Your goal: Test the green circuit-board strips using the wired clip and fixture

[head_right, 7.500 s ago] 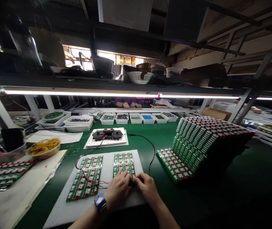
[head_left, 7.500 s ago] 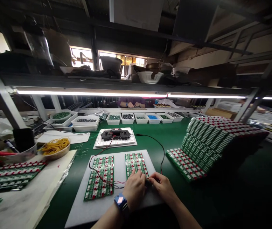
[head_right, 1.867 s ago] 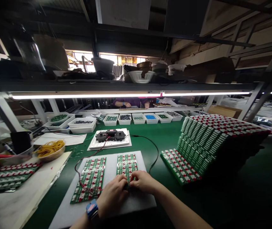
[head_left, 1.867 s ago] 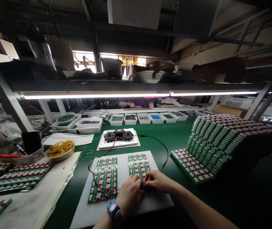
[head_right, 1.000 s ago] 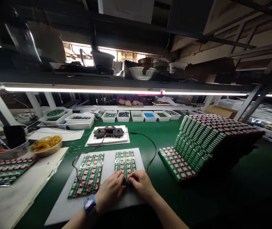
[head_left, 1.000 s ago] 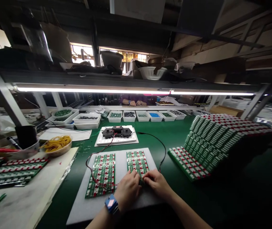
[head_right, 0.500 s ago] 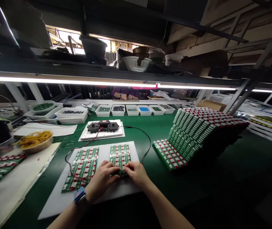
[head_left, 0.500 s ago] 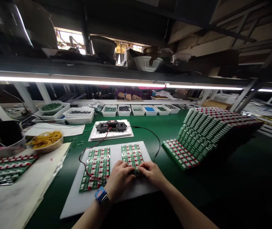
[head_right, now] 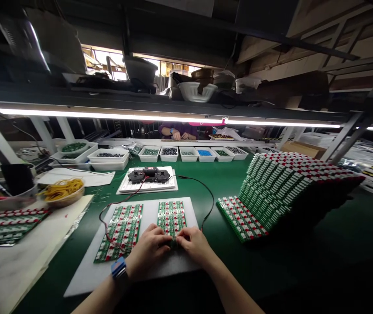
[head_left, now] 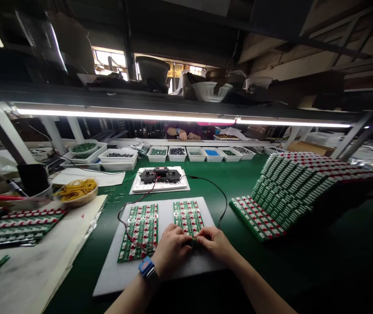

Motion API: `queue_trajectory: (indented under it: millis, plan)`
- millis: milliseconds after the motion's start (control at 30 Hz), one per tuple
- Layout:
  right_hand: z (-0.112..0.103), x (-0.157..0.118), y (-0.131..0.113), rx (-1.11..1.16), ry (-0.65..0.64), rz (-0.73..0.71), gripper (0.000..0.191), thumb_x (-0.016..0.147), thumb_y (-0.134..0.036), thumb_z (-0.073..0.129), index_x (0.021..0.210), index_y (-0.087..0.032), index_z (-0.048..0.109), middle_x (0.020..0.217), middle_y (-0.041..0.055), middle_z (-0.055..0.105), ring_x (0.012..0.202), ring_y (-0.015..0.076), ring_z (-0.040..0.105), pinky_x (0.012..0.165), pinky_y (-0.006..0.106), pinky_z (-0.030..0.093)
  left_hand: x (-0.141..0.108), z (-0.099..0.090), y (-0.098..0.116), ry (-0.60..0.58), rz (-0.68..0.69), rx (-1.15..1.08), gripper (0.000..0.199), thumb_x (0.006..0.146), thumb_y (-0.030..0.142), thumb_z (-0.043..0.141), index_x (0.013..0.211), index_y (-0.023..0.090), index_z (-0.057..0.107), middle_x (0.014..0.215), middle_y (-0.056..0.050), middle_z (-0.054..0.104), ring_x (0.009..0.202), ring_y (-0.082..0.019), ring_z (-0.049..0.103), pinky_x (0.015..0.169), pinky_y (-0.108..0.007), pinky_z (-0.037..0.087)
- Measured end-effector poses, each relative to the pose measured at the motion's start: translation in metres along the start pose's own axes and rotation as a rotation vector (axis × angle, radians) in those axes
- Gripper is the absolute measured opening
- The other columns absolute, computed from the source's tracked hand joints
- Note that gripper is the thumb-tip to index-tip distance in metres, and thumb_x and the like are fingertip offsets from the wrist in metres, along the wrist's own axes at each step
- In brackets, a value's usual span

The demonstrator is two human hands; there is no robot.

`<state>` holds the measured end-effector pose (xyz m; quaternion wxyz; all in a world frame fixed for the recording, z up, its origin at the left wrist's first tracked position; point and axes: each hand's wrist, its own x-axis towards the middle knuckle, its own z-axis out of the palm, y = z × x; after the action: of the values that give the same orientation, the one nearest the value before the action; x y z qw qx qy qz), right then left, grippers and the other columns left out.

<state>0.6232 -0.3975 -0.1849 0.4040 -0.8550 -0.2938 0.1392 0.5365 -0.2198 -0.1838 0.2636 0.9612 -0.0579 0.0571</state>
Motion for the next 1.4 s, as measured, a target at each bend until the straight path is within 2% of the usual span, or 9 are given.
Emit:
queue_trajectory:
  millis: [167, 400, 567, 833, 1100, 1300, 1400]
  plan:
    - [0.002, 0.002, -0.002, -0.005, -0.005, 0.009, 0.02, 0.081, -0.031, 0.056, 0.073, -0.018, 0.069, 0.08, 0.0038, 0.072, 0.084, 0.0217, 0.062, 0.078, 0.03, 0.044, 0.001, 0.001, 0.0, 0.003, -0.016, 0.017, 0.023, 0.084, 0.021, 0.066, 0.104, 0.028, 0.074, 0.093, -0.004, 0.068, 0.099, -0.023, 0.053, 0.093, -0.035, 0.045]
    - [0.004, 0.002, -0.007, -0.009, 0.006, 0.021, 0.015, 0.08, -0.023, 0.056, 0.069, -0.017, 0.065, 0.076, 0.003, 0.07, 0.077, 0.0186, 0.062, 0.072, 0.026, 0.043, 0.001, 0.003, 0.001, -0.003, -0.015, 0.075, 0.018, 0.084, 0.02, 0.064, 0.098, 0.026, 0.075, 0.093, -0.004, 0.067, 0.1, -0.024, 0.053, 0.094, -0.036, 0.045]
    - [0.007, 0.002, -0.002, -0.081, 0.04, 0.001, 0.019, 0.084, -0.027, 0.054, 0.069, -0.019, 0.063, 0.075, 0.0018, 0.069, 0.074, 0.0171, 0.06, 0.068, 0.026, 0.041, 0.002, 0.004, 0.001, -0.003, -0.012, 0.086, 0.019, 0.084, 0.02, 0.065, 0.1, 0.025, 0.074, 0.093, -0.004, 0.068, 0.1, -0.024, 0.054, 0.095, -0.038, 0.045]
    - [0.014, 0.004, 0.008, -0.108, 0.065, 0.011, 0.017, 0.084, -0.028, 0.055, 0.071, -0.02, 0.062, 0.078, 0.0023, 0.067, 0.085, 0.0202, 0.059, 0.077, 0.028, 0.041, 0.0, 0.005, 0.002, -0.053, -0.009, 0.191, 0.018, 0.087, 0.022, 0.062, 0.103, 0.023, 0.071, 0.1, -0.006, 0.067, 0.105, -0.026, 0.053, 0.1, -0.044, 0.042]
    - [0.013, 0.002, 0.006, -0.142, 0.051, 0.025, 0.016, 0.086, -0.027, 0.055, 0.073, -0.019, 0.061, 0.08, 0.003, 0.067, 0.084, 0.0198, 0.059, 0.076, 0.028, 0.04, 0.0, 0.005, 0.004, -0.045, -0.015, 0.193, 0.015, 0.088, 0.023, 0.062, 0.099, 0.023, 0.071, 0.099, -0.005, 0.067, 0.106, -0.026, 0.054, 0.101, -0.043, 0.041]
    - [0.017, 0.002, 0.005, -0.153, 0.101, 0.022, 0.025, 0.087, -0.039, 0.056, 0.072, -0.02, 0.063, 0.078, 0.0024, 0.068, 0.083, 0.0202, 0.06, 0.075, 0.028, 0.04, 0.001, 0.005, 0.003, -0.02, -0.033, 0.133, 0.015, 0.085, 0.021, 0.063, 0.097, 0.023, 0.072, 0.096, -0.005, 0.067, 0.102, -0.025, 0.054, 0.098, -0.043, 0.042]
    - [0.021, 0.003, 0.004, -0.172, 0.124, 0.061, 0.023, 0.083, -0.041, 0.062, 0.072, -0.021, 0.064, 0.078, 0.0029, 0.069, 0.085, 0.022, 0.06, 0.076, 0.029, 0.04, 0.0, 0.006, 0.002, -0.013, -0.037, 0.124, 0.013, 0.084, 0.021, 0.063, 0.093, 0.021, 0.072, 0.095, -0.005, 0.067, 0.101, -0.025, 0.054, 0.098, -0.042, 0.043]
